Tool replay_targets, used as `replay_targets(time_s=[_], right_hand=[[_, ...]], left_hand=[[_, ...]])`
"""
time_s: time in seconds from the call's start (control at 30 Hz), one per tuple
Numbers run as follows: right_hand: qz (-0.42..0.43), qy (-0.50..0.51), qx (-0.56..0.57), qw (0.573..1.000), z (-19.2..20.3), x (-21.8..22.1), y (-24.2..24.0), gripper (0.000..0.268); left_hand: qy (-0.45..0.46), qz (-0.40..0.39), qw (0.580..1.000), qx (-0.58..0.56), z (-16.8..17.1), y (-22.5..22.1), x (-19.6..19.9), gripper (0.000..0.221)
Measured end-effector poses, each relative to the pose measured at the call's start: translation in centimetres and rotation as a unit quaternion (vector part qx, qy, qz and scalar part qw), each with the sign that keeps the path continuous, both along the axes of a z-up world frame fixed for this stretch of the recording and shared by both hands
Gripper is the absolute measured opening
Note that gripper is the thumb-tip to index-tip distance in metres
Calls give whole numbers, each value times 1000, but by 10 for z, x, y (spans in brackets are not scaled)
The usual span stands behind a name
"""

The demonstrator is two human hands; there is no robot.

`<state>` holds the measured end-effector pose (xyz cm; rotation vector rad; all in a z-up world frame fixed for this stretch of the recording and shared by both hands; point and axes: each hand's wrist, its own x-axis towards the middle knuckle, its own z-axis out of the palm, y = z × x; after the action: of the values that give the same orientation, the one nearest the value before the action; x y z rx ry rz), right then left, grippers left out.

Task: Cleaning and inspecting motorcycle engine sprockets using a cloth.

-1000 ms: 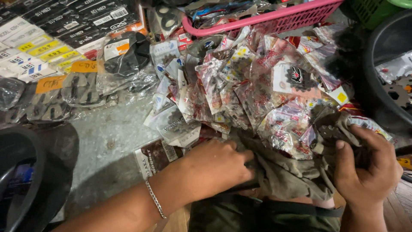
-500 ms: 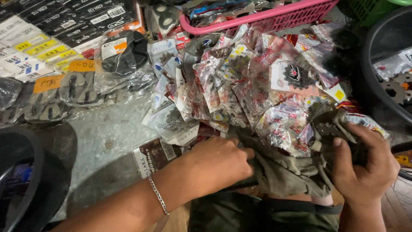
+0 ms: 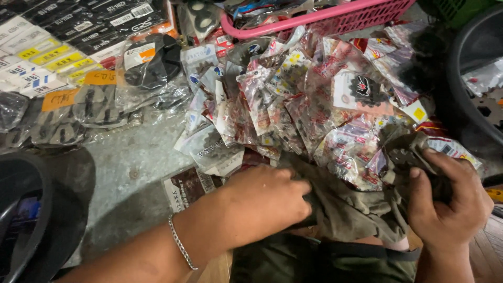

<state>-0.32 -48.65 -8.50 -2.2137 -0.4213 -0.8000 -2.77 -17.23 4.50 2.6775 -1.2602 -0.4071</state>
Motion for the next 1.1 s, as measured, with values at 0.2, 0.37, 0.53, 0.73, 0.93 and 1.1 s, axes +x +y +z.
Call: replay_targets(time_s=[0.2,0.37,0.53,0.73,0.93,1.1], right_hand=[[-6,5,-14,1000,12,-2,6,25],[2,6,-1,1000,9,-1,5,20],[2,-4,-13,1000,8,-1,5,17],[-12,11,-14,1000,8,-1,4,19],[6,2,-12,1000,6,0,3,19],[-4,7,-10,1000,9,0,5,20]], left_hand=[[10,5,1000,1,-3,1,0,11],[-41,-13,999,-33,-12,1,3,9],[-21,-10,1000,-16,-10,-1,7,11],[-31,-22,999,8,-15,-2,8,10],[-17,-11,1000,13,-15,-7,9,9],[-18,-17,1000,15,-16,-8,8,8]])
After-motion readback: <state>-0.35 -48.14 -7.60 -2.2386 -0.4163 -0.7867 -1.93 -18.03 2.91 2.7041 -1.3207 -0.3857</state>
